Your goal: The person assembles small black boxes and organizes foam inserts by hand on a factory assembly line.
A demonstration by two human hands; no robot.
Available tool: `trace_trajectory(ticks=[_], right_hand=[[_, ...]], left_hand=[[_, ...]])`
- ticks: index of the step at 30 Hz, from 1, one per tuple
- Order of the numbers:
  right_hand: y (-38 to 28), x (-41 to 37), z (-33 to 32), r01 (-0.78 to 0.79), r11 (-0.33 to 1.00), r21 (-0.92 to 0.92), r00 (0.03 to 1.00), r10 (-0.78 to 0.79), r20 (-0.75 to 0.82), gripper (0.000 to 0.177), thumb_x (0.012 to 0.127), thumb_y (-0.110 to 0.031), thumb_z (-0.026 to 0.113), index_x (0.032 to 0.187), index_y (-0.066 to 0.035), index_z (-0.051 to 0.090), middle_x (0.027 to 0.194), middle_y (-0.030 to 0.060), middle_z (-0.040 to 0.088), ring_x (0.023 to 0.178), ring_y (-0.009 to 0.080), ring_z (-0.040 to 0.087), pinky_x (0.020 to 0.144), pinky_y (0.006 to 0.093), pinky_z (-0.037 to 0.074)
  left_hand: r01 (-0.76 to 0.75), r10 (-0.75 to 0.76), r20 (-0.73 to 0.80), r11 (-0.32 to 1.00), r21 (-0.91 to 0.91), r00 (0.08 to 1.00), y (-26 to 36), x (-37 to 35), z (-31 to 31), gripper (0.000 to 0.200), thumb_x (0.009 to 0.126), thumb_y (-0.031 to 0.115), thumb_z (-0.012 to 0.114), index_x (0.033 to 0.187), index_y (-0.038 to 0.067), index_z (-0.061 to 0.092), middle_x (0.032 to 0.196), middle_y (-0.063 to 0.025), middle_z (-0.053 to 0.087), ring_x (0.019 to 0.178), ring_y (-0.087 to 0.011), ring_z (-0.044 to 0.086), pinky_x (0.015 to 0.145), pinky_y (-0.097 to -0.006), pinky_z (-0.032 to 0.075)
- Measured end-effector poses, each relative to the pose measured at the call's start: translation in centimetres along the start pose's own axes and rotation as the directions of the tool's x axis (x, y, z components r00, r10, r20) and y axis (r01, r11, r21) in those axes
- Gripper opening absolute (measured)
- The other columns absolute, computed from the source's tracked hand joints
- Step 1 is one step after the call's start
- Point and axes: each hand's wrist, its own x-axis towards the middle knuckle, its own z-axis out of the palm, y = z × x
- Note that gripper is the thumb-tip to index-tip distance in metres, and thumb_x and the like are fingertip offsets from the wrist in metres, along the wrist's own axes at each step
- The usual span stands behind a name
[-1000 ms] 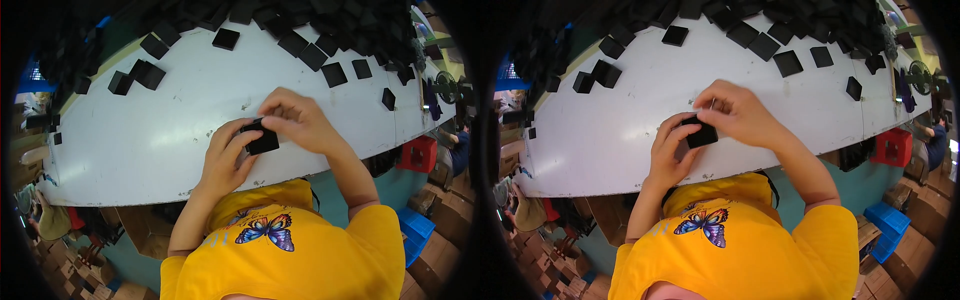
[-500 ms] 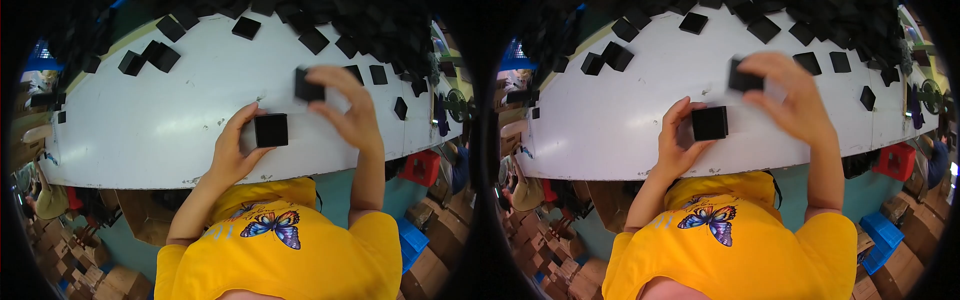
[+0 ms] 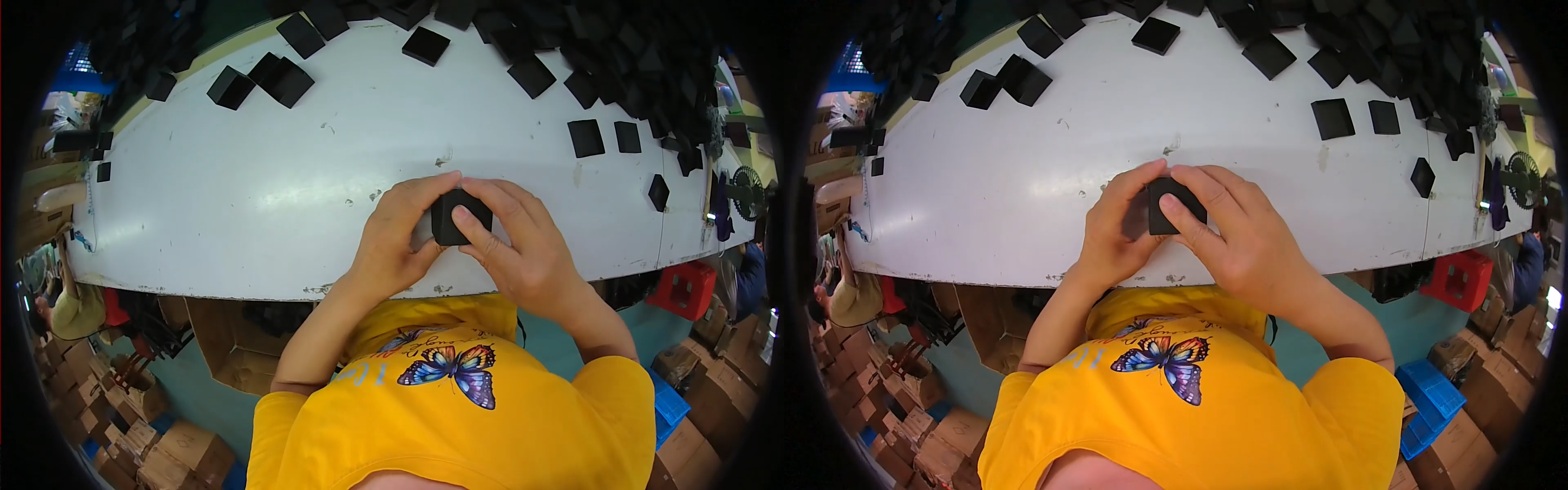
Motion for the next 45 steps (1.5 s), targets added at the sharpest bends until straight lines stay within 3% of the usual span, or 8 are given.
trace_trajectory(ticks=[16,25,31,34,37,39,41,45], right_hand=[[-0.7,0.9,-1.0,-0.036,0.998,-0.057,0.983,0.046,0.178,0.047,0.080,-0.003,0.067,0.126,0.003,0.061,0.135,0.0231,0.053,0.121,0.0413,0.053,0.097,0.0468,0.049],[1.7,-1.3,3.2,0.006,0.987,0.159,0.988,0.019,-0.156,0.049,0.077,-0.006,0.079,0.123,-0.003,0.065,0.139,0.0214,0.055,0.123,0.0416,0.055,0.100,0.0464,0.050],[1.7,-1.4,3.5,0.014,0.990,0.139,0.982,0.013,-0.189,0.046,0.078,-0.006,0.079,0.122,-0.003,0.066,0.139,0.0221,0.056,0.124,0.0419,0.055,0.102,0.0472,0.049],[0.6,-1.0,2.5,-0.036,0.994,0.101,0.987,0.051,-0.150,0.043,0.078,-0.005,0.078,0.120,-0.003,0.068,0.139,0.0216,0.056,0.125,0.0413,0.055,0.101,0.0462,0.050],[-0.7,0.5,-0.9,-0.090,0.987,0.132,0.992,0.101,-0.078,0.039,0.080,-0.005,0.077,0.118,-0.003,0.069,0.136,0.0210,0.058,0.121,0.0411,0.058,0.099,0.0444,0.051],[1.2,1.9,-1.5,-0.050,0.996,0.070,0.969,0.066,-0.236,0.035,0.082,-0.006,0.076,0.116,-0.004,0.069,0.131,0.0202,0.060,0.116,0.0387,0.060,0.095,0.0418,0.052],[4.4,4.4,-1.0,-0.078,0.994,0.074,0.947,0.098,-0.307,0.030,0.083,-0.007,0.074,0.113,-0.004,0.070,0.121,0.0171,0.063,0.108,0.0353,0.063,0.090,0.0397,0.052],[10.2,11.5,3.9,-0.151,0.987,-0.056,0.927,0.122,-0.354,0.016,0.083,-0.010,0.074,0.096,-0.002,0.069,0.101,0.0080,0.064,0.096,0.0293,0.064,0.080,0.0388,0.053]], left_hand=[[-0.012,0.007,0.055,0.996,0.093,0.998,0.6,0.8,-1.0,0.077,0.071,-0.002,0.082,0.140,0.013,0.054,0.126,-0.0098,0.064,0.111,-0.0317,0.062,0.094,-0.0383,0.052],[-0.153,0.155,0.013,0.985,-0.078,0.988,-1.2,0.5,-0.3,0.062,0.070,-0.007,0.075,0.129,0.012,0.067,0.126,-0.0121,0.064,0.113,-0.0321,0.061,0.093,-0.0384,0.052],[-0.066,0.073,0.065,0.991,-0.113,0.995,-1.2,0.2,-0.4,0.061,0.072,-0.003,0.078,0.130,0.012,0.066,0.128,-0.0125,0.064,0.115,-0.0329,0.060,0.096,-0.0399,0.051],[-0.089,0.085,0.125,0.996,0.025,0.988,-0.9,0.1,-1.3,0.066,0.075,0.009,0.082,0.137,0.012,0.061,0.135,-0.0133,0.060,0.123,-0.0347,0.057,0.102,-0.0434,0.047],[-0.093,0.089,0.043,0.990,0.107,0.995,0.2,0.9,-4.2,0.070,0.076,0.020,0.084,0.140,0.014,0.056,0.142,-0.0170,0.054,0.133,-0.0362,0.050,0.110,-0.0425,0.041],[-0.045,0.076,-0.193,0.986,0.162,0.978,-0.3,2.1,-7.2,0.073,0.078,0.018,0.083,0.143,0.012,0.052,0.149,-0.0198,0.046,0.137,-0.0384,0.045,0.113,-0.0426,0.037],[0.115,0.112,-0.412,0.866,0.488,0.904,-3.0,4.3,-9.3,0.057,0.080,0.017,0.082,0.131,0.010,0.060,0.145,-0.0200,0.050,0.133,-0.0397,0.049,0.108,-0.0439,0.041],[0.325,0.013,-0.469,0.704,0.632,0.883,-7.4,7.1,-11.0,0.044,0.081,0.018,0.083,0.120,0.009,0.064,0.139,-0.0154,0.055,0.127,-0.0334,0.054,0.104,-0.0387,0.045]])
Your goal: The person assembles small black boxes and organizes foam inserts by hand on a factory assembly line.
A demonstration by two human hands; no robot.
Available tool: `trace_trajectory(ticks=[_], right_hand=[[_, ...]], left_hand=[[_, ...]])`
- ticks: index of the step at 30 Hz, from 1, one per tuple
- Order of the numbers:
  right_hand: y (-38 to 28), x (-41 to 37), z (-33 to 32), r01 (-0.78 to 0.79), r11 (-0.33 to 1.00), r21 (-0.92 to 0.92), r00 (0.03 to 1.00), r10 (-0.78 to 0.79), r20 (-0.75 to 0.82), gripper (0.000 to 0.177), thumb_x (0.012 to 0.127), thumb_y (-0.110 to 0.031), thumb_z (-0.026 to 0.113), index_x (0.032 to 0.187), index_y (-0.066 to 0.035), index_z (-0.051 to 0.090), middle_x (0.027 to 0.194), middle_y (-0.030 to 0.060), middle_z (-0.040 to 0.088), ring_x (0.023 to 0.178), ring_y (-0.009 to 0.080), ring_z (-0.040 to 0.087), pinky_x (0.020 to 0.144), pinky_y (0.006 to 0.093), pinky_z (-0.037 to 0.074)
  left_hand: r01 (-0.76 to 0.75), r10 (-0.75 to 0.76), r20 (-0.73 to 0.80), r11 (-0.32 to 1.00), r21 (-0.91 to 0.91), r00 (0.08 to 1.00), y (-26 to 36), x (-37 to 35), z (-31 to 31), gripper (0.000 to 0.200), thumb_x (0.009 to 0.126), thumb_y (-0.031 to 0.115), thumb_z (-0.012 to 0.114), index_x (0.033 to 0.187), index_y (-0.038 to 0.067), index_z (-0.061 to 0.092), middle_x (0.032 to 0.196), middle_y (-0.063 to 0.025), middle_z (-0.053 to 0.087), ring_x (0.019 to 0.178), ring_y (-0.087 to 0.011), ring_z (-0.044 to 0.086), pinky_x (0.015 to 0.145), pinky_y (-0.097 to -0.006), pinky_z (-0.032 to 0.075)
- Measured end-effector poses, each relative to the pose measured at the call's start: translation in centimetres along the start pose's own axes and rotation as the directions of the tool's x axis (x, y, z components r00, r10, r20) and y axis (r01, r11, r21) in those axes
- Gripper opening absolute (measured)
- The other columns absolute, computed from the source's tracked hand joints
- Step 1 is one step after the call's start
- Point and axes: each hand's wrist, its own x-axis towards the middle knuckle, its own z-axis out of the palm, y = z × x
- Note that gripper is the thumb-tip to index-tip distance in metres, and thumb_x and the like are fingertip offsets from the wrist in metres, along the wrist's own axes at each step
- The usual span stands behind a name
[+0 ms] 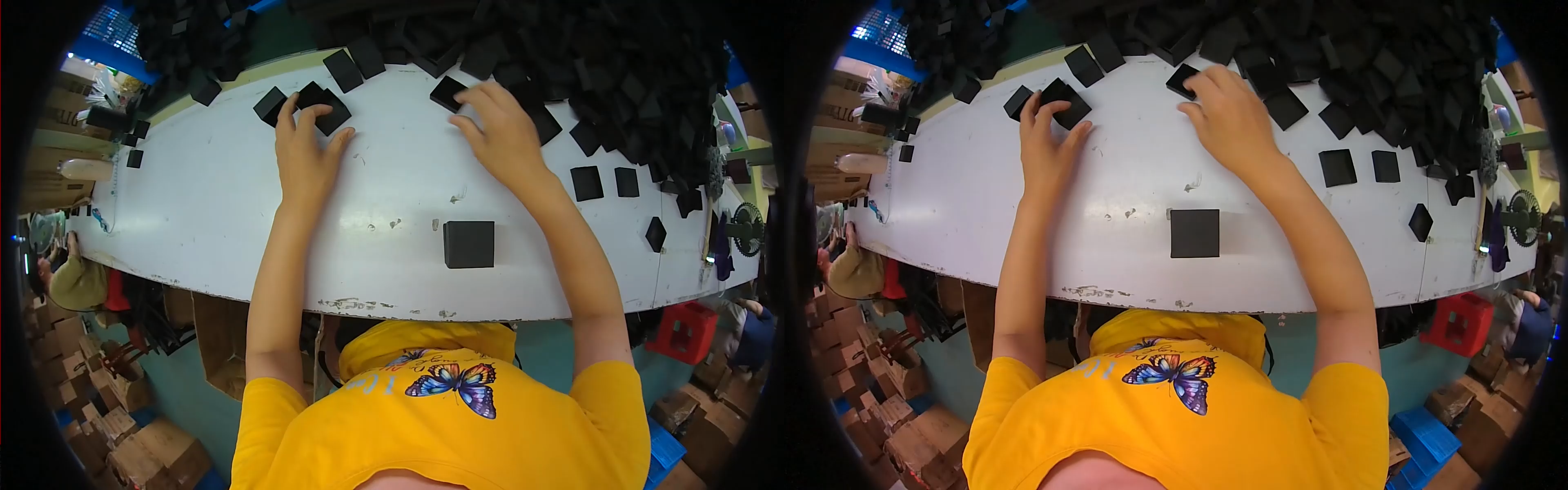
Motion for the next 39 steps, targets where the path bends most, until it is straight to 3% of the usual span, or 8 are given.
trace_trajectory(ticks=[4,8,10,13,22,28,37,39], right_hand=[[2.1,1.4,4.1,0.074,0.961,-0.267,0.997,-0.074,0.009,0.012,0.082,-0.012,0.076,0.083,-0.002,0.069,0.093,0.0070,0.064,0.090,0.0276,0.065,0.076,0.0382,0.054],[2.5,0.9,2.9,0.093,0.992,-0.082,0.986,-0.103,-0.128,0.007,0.081,-0.008,0.076,0.083,-0.002,0.072,0.090,0.0066,0.067,0.081,0.0280,0.067,0.070,0.0356,0.054],[0.6,0.3,-0.5,0.131,0.987,0.098,0.958,-0.100,-0.267,0.007,0.080,-0.005,0.075,0.086,-0.003,0.074,0.090,0.0078,0.069,0.078,0.0275,0.067,0.068,0.0340,0.054],[-3.1,-2.5,-7.2,0.201,0.967,0.155,0.959,-0.162,-0.235,0.012,0.080,-0.003,0.076,0.091,-0.004,0.075,0.095,0.0111,0.071,0.079,0.0258,0.066,0.068,0.0323,0.052],[-8.5,-9.3,-11.6,0.342,0.939,-0.034,0.930,-0.333,0.154,0.031,0.062,-0.010,0.068,0.092,-0.001,0.072,0.097,0.0078,0.067,0.084,0.0244,0.061,0.075,0.0382,0.049],[-10.0,-8.4,-11.3,0.330,0.921,-0.207,0.934,-0.287,0.213,0.023,0.068,-0.011,0.066,0.087,0.000,0.069,0.094,0.0082,0.064,0.086,0.0260,0.061,0.078,0.0409,0.048],[-5.3,-9.5,-9.6,0.124,0.931,0.345,0.988,-0.146,0.039,0.011,0.079,-0.005,0.072,0.090,-0.004,0.070,0.095,0.0083,0.067,0.090,0.0266,0.062,0.081,0.0392,0.047],[-2.5,-8.5,-8.3,-0.087,0.976,0.199,0.987,0.112,-0.119,0.014,0.081,-0.002,0.071,0.095,-0.003,0.069,0.097,0.0106,0.068,0.093,0.0287,0.062,0.083,0.0387,0.048]], left_hand=[[-0.030,0.030,0.026,0.999,-0.015,0.999,-1.6,0.0,0.7,0.043,0.080,0.017,0.083,0.117,0.009,0.063,0.133,-0.0152,0.058,0.120,-0.0332,0.058,0.097,-0.0402,0.049],[-0.006,0.002,-0.010,0.883,-0.469,1.000,3.3,-2.3,-2.9,0.051,0.077,0.013,0.085,0.121,0.006,0.060,0.126,-0.0128,0.062,0.112,-0.0285,0.062,0.093,-0.0372,0.050],[-0.144,0.197,0.052,0.849,-0.508,0.979,7.0,-4.4,-4.8,0.071,0.070,0.009,0.089,0.132,0.007,0.053,0.129,-0.0110,0.062,0.111,-0.0255,0.063,0.093,-0.0352,0.049],[0.000,0.293,0.228,0.613,-0.790,0.929,10.5,-7.5,-4.9,0.090,0.066,0.006,0.091,0.142,0.009,0.044,0.131,-0.0115,0.062,0.118,-0.0269,0.060,0.098,-0.0369,0.046],[0.122,0.361,0.383,0.573,-0.810,0.850,11.1,-10.0,-2.3,0.092,0.075,0.003,0.086,0.148,0.008,0.030,0.129,-0.0173,0.059,0.122,-0.0289,0.059,0.107,-0.0419,0.044],[-0.049,0.398,0.257,0.617,-0.785,0.881,11.1,-10.0,-2.0,0.062,0.066,0.002,0.087,0.119,0.014,0.057,0.129,-0.0130,0.062,0.115,-0.0320,0.059,0.096,-0.0397,0.047],[-0.096,0.413,0.284,0.693,-0.715,0.865,11.5,-9.9,-2.6,0.044,0.069,0.006,0.086,0.105,0.015,0.063,0.126,-0.0117,0.063,0.113,-0.0329,0.057,0.094,-0.0392,0.045],[-0.088,0.410,0.308,0.710,-0.699,0.858,12.0,-9.3,-2.9,0.047,0.070,0.004,0.086,0.109,0.011,0.063,0.125,-0.0166,0.062,0.112,-0.0328,0.061,0.093,-0.0377,0.051]])
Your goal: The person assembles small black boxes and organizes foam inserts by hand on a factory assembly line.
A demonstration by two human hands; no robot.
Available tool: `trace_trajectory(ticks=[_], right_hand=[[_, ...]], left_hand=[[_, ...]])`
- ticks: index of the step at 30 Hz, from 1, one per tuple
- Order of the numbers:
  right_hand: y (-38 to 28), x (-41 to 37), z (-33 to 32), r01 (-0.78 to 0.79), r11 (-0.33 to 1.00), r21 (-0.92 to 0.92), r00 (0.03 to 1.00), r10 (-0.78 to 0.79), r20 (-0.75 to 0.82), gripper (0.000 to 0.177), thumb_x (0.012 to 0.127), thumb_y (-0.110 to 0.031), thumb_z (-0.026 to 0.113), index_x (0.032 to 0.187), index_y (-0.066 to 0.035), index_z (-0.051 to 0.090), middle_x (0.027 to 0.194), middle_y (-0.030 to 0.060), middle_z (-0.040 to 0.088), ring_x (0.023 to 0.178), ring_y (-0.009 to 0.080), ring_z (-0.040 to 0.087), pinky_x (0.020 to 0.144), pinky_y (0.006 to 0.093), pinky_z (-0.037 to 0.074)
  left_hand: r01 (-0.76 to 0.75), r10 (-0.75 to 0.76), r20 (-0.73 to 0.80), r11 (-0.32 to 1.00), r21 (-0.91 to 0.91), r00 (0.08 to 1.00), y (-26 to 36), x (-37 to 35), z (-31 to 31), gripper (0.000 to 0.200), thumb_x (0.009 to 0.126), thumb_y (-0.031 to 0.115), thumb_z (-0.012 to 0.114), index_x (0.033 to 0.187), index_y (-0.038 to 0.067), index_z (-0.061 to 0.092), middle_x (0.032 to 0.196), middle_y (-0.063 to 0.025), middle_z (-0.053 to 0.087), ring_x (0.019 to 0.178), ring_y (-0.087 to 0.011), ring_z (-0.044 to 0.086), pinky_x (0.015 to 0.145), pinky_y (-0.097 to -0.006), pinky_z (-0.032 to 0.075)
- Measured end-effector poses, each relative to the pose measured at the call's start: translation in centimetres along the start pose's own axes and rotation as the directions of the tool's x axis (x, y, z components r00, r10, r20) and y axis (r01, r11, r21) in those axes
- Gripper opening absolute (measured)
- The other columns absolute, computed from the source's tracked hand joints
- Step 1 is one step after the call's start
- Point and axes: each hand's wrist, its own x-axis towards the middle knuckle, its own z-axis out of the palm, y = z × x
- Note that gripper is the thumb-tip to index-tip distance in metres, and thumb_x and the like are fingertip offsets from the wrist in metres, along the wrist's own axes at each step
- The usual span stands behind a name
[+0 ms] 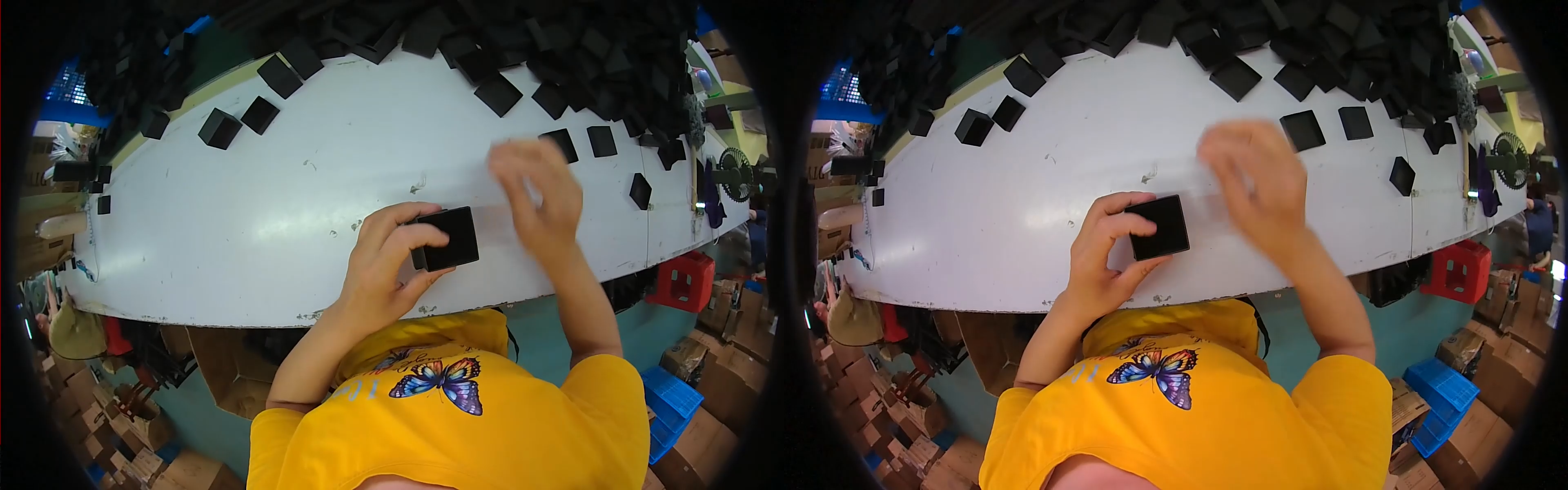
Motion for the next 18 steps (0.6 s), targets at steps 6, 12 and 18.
trace_trajectory(ticks=[6,12,18], right_hand=[[7.1,3.1,2.0,0.036,0.777,-0.629,0.991,0.055,0.125,0.024,0.084,-0.004,0.068,0.108,-0.002,0.066,0.100,0.0134,0.067,0.093,0.0304,0.062,0.085,0.0390,0.049],[1.2,3.3,-1.3,-0.412,0.888,0.205,0.906,0.377,0.190,0.023,0.093,-0.013,0.064,0.114,-0.004,0.066,0.098,0.0073,0.066,0.085,0.0156,0.062,0.070,0.0278,0.050],[-2.3,4.5,-1.0,-0.805,0.434,0.405,0.588,0.487,0.646,0.023,0.097,-0.025,0.067,0.106,-0.004,0.071,0.083,-0.0019,0.065,0.070,0.0059,0.057,0.059,0.0207,0.046]], left_hand=[[-0.005,0.004,0.009,0.999,0.038,1.000,0.3,0.1,0.0,0.055,0.070,0.005,0.088,0.119,0.006,0.062,0.123,-0.0176,0.062,0.112,-0.0311,0.063,0.094,-0.0372,0.054],[-0.008,0.008,-0.028,1.000,0.005,1.000,0.5,0.1,0.2,0.054,0.070,0.006,0.088,0.118,0.005,0.063,0.124,-0.0176,0.060,0.113,-0.0318,0.062,0.095,-0.0374,0.053],[-0.002,-0.004,-0.073,0.996,-0.085,0.997,-0.9,-1.1,1.3,0.072,0.071,0.007,0.090,0.131,0.003,0.049,0.130,-0.0151,0.054,0.118,-0.0291,0.060,0.104,-0.0393,0.047]])
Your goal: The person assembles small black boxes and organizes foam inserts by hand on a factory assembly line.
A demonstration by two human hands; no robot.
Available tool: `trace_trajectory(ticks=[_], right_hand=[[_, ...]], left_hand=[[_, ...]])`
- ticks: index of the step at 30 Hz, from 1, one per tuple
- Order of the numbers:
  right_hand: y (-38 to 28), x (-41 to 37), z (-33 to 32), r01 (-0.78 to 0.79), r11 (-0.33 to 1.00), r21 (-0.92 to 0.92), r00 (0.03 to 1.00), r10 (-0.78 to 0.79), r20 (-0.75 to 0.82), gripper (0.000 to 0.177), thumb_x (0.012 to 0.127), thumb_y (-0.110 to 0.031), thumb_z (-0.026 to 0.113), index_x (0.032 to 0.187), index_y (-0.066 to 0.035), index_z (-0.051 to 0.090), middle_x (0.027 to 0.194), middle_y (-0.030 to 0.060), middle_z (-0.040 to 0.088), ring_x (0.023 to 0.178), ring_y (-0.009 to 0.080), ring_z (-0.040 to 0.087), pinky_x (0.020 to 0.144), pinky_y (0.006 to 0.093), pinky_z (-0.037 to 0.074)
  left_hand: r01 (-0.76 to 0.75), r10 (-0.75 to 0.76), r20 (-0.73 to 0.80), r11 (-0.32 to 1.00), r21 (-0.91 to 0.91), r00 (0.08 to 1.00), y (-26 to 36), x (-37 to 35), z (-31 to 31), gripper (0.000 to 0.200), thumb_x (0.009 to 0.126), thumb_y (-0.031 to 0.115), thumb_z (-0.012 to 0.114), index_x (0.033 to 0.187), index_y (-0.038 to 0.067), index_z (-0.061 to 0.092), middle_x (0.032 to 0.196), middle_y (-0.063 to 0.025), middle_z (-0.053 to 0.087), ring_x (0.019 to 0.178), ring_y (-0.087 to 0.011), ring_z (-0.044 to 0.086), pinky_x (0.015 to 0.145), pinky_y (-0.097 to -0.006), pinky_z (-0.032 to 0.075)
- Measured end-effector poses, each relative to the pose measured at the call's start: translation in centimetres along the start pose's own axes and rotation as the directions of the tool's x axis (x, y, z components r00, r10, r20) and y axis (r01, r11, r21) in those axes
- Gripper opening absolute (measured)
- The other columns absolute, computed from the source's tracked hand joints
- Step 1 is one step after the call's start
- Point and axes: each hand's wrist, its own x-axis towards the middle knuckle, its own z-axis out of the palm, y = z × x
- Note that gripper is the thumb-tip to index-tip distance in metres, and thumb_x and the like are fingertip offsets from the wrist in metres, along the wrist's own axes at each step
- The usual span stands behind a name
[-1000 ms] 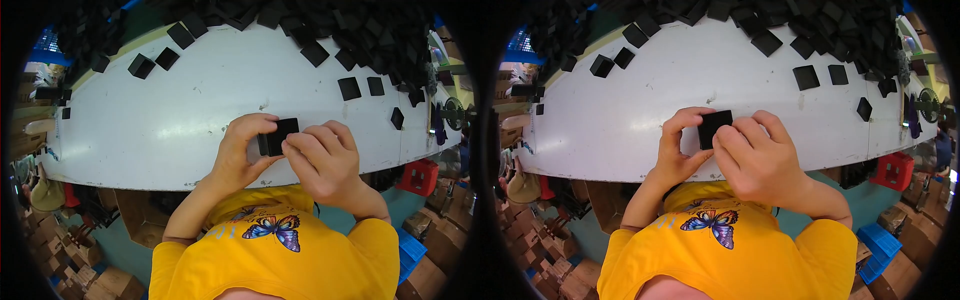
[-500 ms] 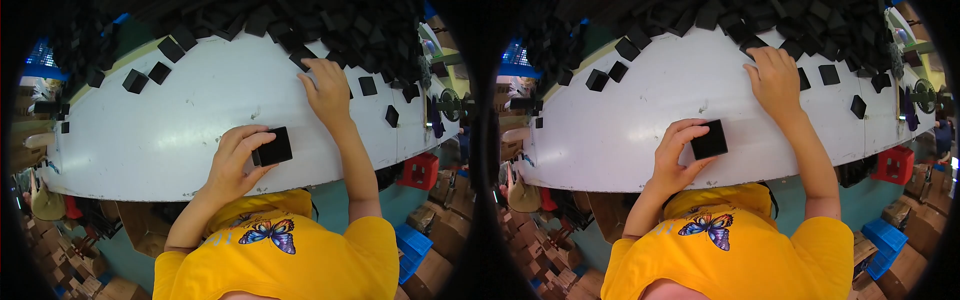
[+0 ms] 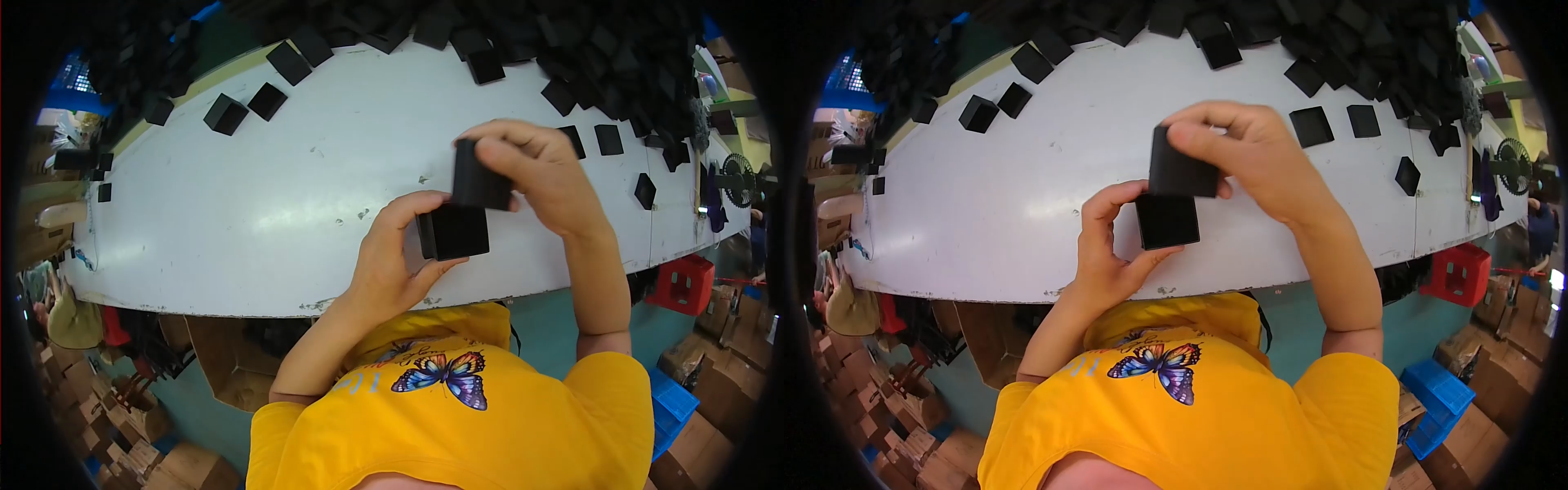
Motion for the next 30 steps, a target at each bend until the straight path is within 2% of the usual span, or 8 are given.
trace_trajectory(ticks=[1,4,8,11,17,23,27,30], right_hand=[[1.9,1.0,1.1,0.229,0.966,-0.120,0.972,-0.234,-0.032,0.024,0.097,-0.026,0.067,0.094,-0.003,0.073,0.082,-0.0012,0.065,0.066,0.0066,0.056,0.058,0.0232,0.046],[1.7,1.1,1.6,0.050,0.978,-0.203,0.998,-0.042,0.042,0.028,0.098,-0.026,0.066,0.088,-0.001,0.072,0.081,0.0003,0.065,0.070,0.0068,0.056,0.061,0.0251,0.046],[1.5,-0.6,3.0,0.240,0.888,-0.393,0.966,-0.260,0.003,0.023,0.096,-0.020,0.067,0.087,0.001,0.070,0.079,0.0051,0.061,0.073,0.0136,0.057,0.064,0.0284,0.045],[1.7,-2.0,4.1,0.447,0.647,-0.617,0.838,-0.545,0.036,0.012,0.090,-0.011,0.070,0.089,0.000,0.071,0.081,0.0074,0.059,0.072,0.0218,0.057,0.062,0.0324,0.045],[3.0,-2.4,5.6,0.458,0.383,-0.802,0.686,-0.726,0.046,0.010,0.084,-0.005,0.072,0.094,-0.002,0.071,0.085,0.0096,0.061,0.074,0.0274,0.057,0.062,0.0361,0.046],[3.9,-2.0,5.0,0.352,0.780,-0.517,0.893,-0.446,-0.064,0.009,0.094,-0.007,0.063,0.098,-0.002,0.070,0.096,0.0100,0.063,0.088,0.0232,0.062,0.077,0.0313,0.050],[5.1,-2.0,5.5,0.323,0.917,-0.233,0.929,-0.354,-0.108,0.021,0.104,-0.015,0.052,0.118,-0.002,0.062,0.118,0.0095,0.063,0.106,0.0174,0.060,0.093,0.0285,0.047],[5.8,-2.5,5.4,0.238,0.971,-0.011,0.968,-0.238,-0.081,0.029,0.106,-0.018,0.050,0.128,-0.002,0.059,0.126,0.0090,0.061,0.111,0.0171,0.059,0.096,0.0292,0.047]], left_hand=[[0.031,-0.033,-0.039,0.998,-0.063,0.999,-0.2,-0.5,0.3,0.077,0.072,0.007,0.090,0.134,0.003,0.046,0.131,-0.0145,0.054,0.119,-0.0283,0.059,0.105,-0.0396,0.046],[0.033,-0.033,-0.046,0.999,-0.015,0.998,-0.2,-0.7,0.4,0.085,0.072,0.008,0.090,0.139,0.001,0.038,0.134,-0.0136,0.052,0.122,-0.0264,0.057,0.107,-0.0392,0.045],[0.089,-0.089,-0.030,0.996,0.005,0.996,0.2,-0.7,0.2,0.082,0.073,0.007,0.090,0.138,0.003,0.040,0.132,-0.0142,0.055,0.122,-0.0261,0.058,0.106,-0.0389,0.046],[0.092,-0.092,-0.006,0.996,0.020,0.996,0.3,-0.4,0.1,0.080,0.075,0.006,0.087,0.140,0.004,0.040,0.129,-0.0141,0.058,0.121,-0.0253,0.059,0.104,-0.0385,0.047],[0.047,-0.047,-0.005,0.999,0.015,0.999,0.7,0.5,-0.4,0.072,0.073,0.001,0.082,0.137,0.008,0.051,0.127,-0.0117,0.062,0.115,-0.0291,0.061,0.099,-0.0391,0.047],[-0.071,0.066,-0.072,0.995,-0.073,0.995,-1.8,-0.5,0.5,0.069,0.071,0.007,0.083,0.136,0.016,0.060,0.126,-0.0096,0.062,0.114,-0.0311,0.058,0.098,-0.0415,0.043],[-0.191,0.173,-0.155,0.975,-0.113,0.973,-2.2,-0.4,1.5,0.063,0.069,0.007,0.088,0.128,0.013,0.067,0.122,-0.0162,0.063,0.106,-0.0302,0.062,0.083,-0.0352,0.054],[-0.151,0.146,-0.068,0.986,-0.075,0.987,-2.2,-0.6,0.9,0.060,0.073,0.020,0.088,0.129,0.013,0.067,0.130,-0.0193,0.059,0.116,-0.0333,0.059,0.094,-0.0398,0.051]])
